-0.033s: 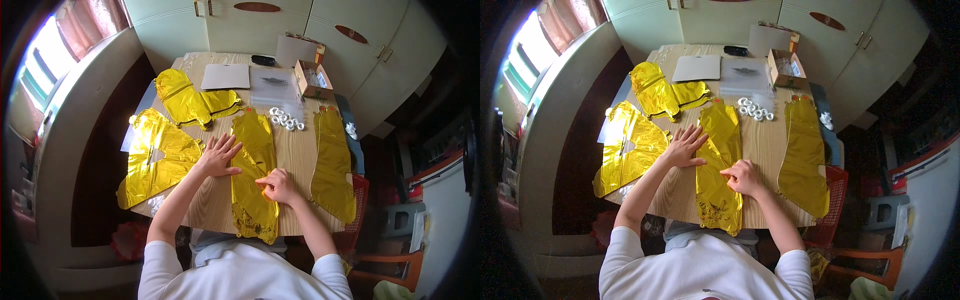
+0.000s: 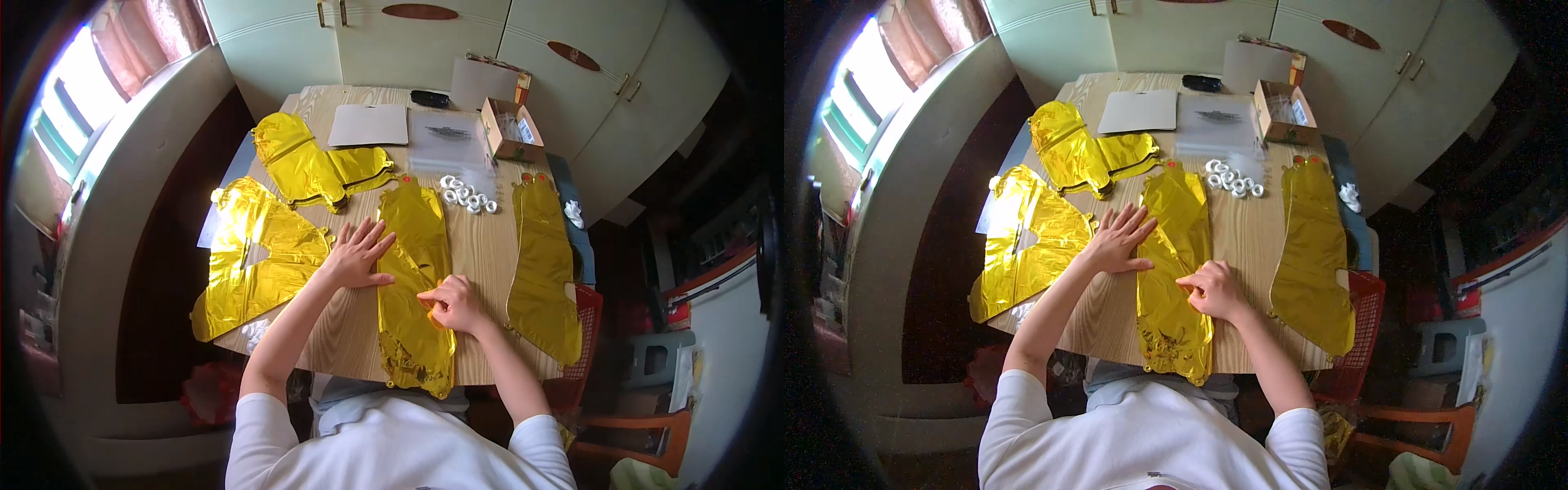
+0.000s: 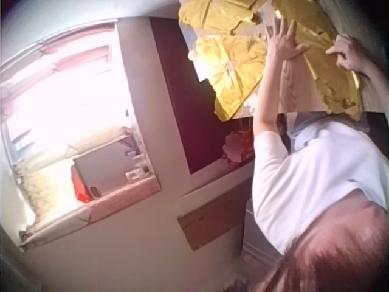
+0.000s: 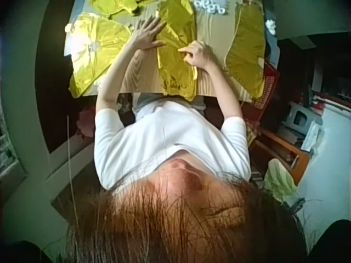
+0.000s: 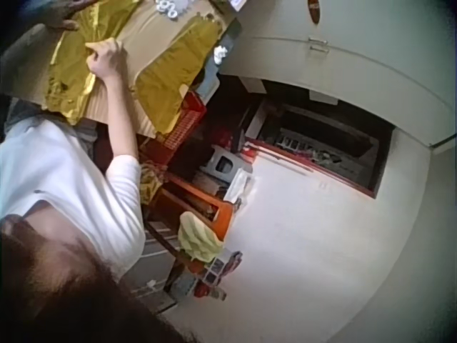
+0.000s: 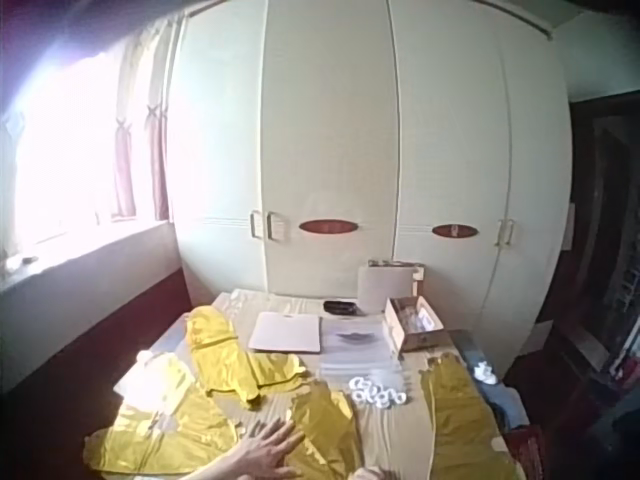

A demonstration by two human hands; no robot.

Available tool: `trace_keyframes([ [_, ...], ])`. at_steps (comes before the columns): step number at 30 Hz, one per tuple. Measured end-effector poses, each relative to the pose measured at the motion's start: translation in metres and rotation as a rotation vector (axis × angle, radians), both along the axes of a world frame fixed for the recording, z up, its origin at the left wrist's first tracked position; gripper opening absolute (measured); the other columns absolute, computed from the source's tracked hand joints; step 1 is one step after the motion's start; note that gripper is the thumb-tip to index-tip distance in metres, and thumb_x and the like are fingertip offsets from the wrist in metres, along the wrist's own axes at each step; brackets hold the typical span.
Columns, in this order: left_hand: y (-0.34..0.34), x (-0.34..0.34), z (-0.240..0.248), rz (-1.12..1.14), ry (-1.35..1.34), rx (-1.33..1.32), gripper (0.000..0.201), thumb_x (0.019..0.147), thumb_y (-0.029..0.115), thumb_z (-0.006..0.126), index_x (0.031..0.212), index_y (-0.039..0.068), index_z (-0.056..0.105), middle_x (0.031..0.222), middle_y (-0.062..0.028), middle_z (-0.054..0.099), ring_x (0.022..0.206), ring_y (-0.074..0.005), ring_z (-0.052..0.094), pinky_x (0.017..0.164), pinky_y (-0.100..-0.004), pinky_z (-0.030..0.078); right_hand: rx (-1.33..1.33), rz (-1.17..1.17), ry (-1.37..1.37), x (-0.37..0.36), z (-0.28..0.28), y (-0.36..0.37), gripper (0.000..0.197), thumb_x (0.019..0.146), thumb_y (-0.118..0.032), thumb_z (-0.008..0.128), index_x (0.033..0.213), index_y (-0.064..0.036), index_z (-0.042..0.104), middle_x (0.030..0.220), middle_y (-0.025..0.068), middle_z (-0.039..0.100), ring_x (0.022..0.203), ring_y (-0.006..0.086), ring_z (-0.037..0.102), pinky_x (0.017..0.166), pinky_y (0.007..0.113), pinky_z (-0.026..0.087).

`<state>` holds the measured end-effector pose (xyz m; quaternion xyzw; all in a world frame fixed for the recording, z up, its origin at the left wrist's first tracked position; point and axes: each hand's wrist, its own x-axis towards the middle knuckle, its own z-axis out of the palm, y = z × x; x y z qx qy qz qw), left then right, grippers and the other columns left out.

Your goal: Folding gold metallic sheets and placing them into cardboard sleeves.

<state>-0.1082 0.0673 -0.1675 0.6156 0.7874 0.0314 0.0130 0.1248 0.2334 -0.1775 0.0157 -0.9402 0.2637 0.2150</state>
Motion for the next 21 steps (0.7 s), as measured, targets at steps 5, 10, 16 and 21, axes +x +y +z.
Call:
trace_keyframes([
  [5,0.004,-0.004,0.005,-0.003,-0.009,-0.033,0.106,0.071,0.082,0.053,0.153,0.02,0.024,0.157,-0.0158,0.022,0.146,-0.0363,0.016,0.114,-0.0614,0.013,0.006,-0.007,-0.009,0.0,0.002,0.0,0.029,0.067,-0.006,0.062,0.089,-0.0172,0.077,0.073,-0.0034,0.068,0.077,0.0179,0.057,0.08,0.034,0.042],
  [10,0.009,-0.012,0.007,0.005,-0.018,-0.057,0.122,0.062,0.085,0.058,0.153,0.011,0.021,0.157,-0.0172,0.021,0.146,-0.0359,0.016,0.115,-0.0597,0.013,0.006,-0.005,-0.015,0.0,0.001,-0.001,0.028,0.067,-0.006,0.062,0.088,-0.0172,0.077,0.074,-0.0039,0.069,0.077,0.0176,0.057,0.08,0.034,0.042],
  [16,0.02,-0.015,0.012,0.03,-0.009,-0.16,0.135,0.054,0.083,0.067,0.153,0.007,0.016,0.158,-0.0208,0.015,0.147,-0.0361,0.012,0.116,-0.0581,0.013,-0.075,0.049,-0.062,0.003,0.004,0.005,0.027,0.07,-0.007,0.063,0.091,-0.0152,0.076,0.067,-0.0014,0.061,0.075,0.019,0.055,0.08,0.033,0.043],
  [21,0.021,-0.017,0.016,0.032,-0.004,-0.21,0.138,0.051,0.081,0.071,0.153,0.006,0.014,0.158,-0.0225,0.013,0.147,-0.0378,0.011,0.115,-0.0586,0.014,-0.246,-0.003,-0.071,0.009,0.023,0.016,0.022,0.08,-0.009,0.064,0.1,-0.0093,0.074,0.093,0.0058,0.066,0.09,0.0224,0.06,0.089,0.038,0.047],
])
